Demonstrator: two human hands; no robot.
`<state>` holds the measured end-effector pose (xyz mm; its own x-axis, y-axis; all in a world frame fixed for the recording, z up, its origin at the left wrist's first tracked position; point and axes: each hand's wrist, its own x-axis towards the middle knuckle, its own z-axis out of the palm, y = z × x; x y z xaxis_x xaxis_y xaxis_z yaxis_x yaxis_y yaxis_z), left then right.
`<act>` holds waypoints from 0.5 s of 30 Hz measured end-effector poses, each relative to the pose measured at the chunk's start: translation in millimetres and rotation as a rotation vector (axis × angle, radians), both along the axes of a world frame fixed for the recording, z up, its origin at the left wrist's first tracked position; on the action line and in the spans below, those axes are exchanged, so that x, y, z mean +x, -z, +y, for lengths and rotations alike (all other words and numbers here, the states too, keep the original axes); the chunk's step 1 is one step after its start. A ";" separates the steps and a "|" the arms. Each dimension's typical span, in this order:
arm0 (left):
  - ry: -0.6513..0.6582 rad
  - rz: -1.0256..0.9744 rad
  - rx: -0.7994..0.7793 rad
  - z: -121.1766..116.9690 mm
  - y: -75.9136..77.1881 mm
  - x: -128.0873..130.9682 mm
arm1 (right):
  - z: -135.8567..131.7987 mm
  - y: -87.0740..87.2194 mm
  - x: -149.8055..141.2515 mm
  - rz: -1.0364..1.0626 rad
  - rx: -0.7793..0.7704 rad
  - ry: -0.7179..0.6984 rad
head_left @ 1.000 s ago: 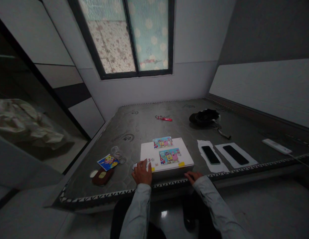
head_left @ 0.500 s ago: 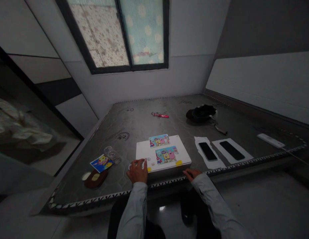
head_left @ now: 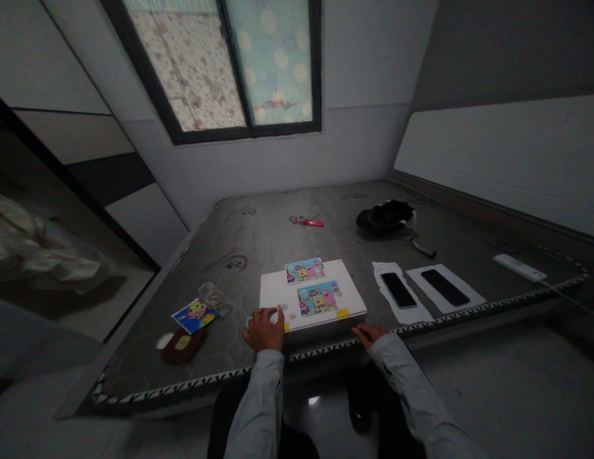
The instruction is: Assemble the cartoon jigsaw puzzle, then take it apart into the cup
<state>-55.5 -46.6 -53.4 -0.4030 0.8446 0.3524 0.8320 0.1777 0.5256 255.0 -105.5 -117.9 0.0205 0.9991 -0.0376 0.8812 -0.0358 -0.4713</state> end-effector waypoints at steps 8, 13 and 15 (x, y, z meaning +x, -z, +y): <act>0.061 0.044 -0.009 1.3 5.1 -0.1 | 2.5 10.0 5.0 -0.025 0.000 -0.017; 0.087 0.093 0.104 0.2 4.0 -0.5 | 2.4 6.8 1.0 0.029 0.061 -0.011; 0.148 0.104 0.210 -2.1 5.4 2.5 | 1.3 2.7 -2.3 0.062 0.080 -0.024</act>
<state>-53.0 -48.6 -58.8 -0.2328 0.7955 0.5594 0.8922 -0.0543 0.4484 252.7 -104.2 -120.5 -0.0030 0.9991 0.0420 0.8505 0.0246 -0.5255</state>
